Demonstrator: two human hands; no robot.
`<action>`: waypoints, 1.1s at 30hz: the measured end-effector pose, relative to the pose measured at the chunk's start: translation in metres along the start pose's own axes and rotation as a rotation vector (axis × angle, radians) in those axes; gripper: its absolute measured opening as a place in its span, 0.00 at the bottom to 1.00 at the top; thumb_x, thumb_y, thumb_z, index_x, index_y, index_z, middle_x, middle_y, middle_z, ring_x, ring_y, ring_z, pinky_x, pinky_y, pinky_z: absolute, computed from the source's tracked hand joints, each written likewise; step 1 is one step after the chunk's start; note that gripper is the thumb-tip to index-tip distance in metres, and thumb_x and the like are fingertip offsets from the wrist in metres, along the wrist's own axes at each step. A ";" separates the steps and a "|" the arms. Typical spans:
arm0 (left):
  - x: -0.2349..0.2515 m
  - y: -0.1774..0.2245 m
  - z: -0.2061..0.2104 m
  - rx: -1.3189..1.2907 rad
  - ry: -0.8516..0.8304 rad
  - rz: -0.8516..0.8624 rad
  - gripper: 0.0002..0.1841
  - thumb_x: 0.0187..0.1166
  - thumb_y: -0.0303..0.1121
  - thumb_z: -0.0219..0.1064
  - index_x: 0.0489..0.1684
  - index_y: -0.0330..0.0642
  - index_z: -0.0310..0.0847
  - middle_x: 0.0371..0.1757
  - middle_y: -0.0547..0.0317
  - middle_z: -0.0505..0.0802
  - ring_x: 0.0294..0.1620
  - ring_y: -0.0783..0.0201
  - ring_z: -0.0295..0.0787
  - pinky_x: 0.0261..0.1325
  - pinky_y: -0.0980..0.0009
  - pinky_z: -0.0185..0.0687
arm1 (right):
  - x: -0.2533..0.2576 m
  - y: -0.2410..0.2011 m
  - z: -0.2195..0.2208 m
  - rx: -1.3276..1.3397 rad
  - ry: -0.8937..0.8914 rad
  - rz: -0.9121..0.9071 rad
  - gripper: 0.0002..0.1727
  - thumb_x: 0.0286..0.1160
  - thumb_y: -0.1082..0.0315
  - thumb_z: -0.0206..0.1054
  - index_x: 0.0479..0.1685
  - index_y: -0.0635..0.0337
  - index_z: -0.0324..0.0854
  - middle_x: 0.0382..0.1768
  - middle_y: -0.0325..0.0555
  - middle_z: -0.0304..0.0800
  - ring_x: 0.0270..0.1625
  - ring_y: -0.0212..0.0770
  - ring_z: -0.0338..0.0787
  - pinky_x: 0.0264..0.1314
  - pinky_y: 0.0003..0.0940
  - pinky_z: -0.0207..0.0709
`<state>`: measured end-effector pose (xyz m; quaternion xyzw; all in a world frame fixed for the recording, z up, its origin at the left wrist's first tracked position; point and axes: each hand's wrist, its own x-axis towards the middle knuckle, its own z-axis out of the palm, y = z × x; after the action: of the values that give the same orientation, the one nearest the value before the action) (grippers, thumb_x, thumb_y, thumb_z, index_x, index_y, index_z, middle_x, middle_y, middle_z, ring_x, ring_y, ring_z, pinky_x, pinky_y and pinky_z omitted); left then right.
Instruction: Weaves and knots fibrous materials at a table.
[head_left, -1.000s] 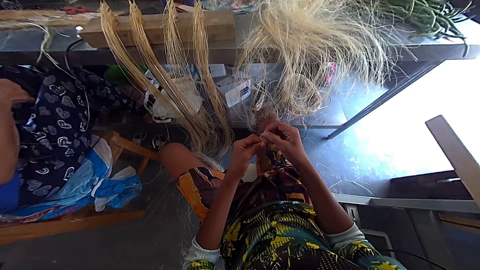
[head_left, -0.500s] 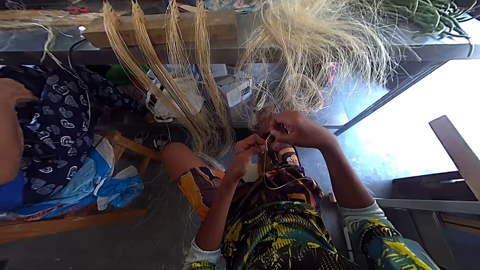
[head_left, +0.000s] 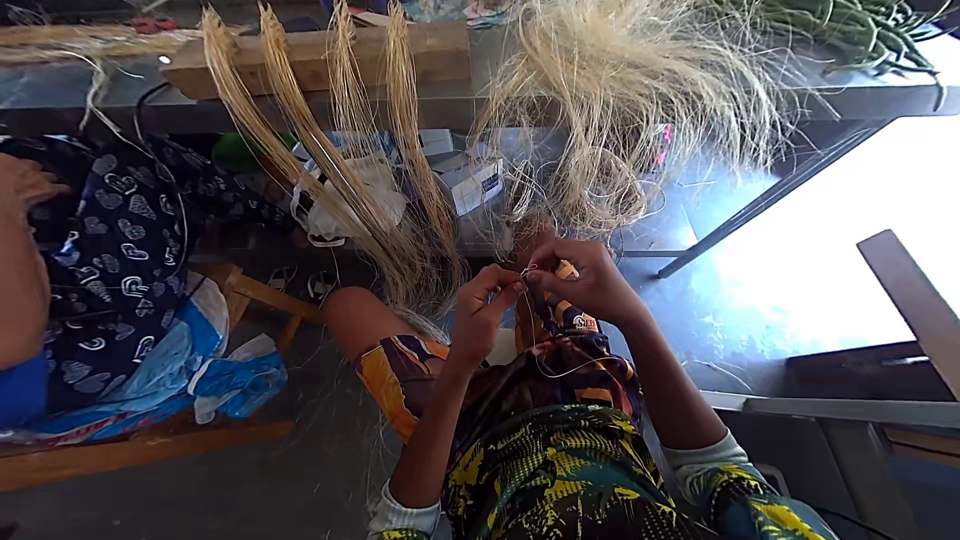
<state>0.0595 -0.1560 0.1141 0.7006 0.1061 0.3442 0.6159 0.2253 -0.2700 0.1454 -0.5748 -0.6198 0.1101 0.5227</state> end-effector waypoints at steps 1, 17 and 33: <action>-0.001 0.000 0.001 0.046 0.011 0.033 0.07 0.79 0.25 0.63 0.35 0.41 0.88 0.35 0.68 0.86 0.41 0.75 0.82 0.50 0.76 0.80 | 0.001 0.001 0.003 -0.013 0.028 -0.003 0.05 0.73 0.70 0.69 0.41 0.61 0.87 0.32 0.36 0.89 0.34 0.25 0.85 0.43 0.26 0.81; -0.002 0.008 -0.006 0.434 0.066 0.228 0.08 0.77 0.30 0.63 0.31 0.44 0.89 0.31 0.69 0.85 0.43 0.71 0.77 0.58 0.63 0.66 | 0.022 -0.017 -0.028 -0.400 -0.220 -0.275 0.07 0.74 0.69 0.65 0.41 0.57 0.89 0.35 0.37 0.88 0.39 0.34 0.84 0.56 0.42 0.72; -0.009 0.007 0.020 -0.145 0.182 0.076 0.05 0.77 0.24 0.67 0.35 0.43 0.88 0.32 0.65 0.92 0.36 0.72 0.88 0.48 0.73 0.87 | 0.019 -0.015 -0.020 -0.293 -0.237 -0.263 0.07 0.77 0.69 0.64 0.37 0.55 0.89 0.31 0.33 0.89 0.38 0.27 0.85 0.69 0.51 0.64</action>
<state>0.0630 -0.1789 0.1175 0.6236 0.1098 0.4362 0.6394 0.2354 -0.2684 0.1745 -0.5420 -0.7559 0.0166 0.3667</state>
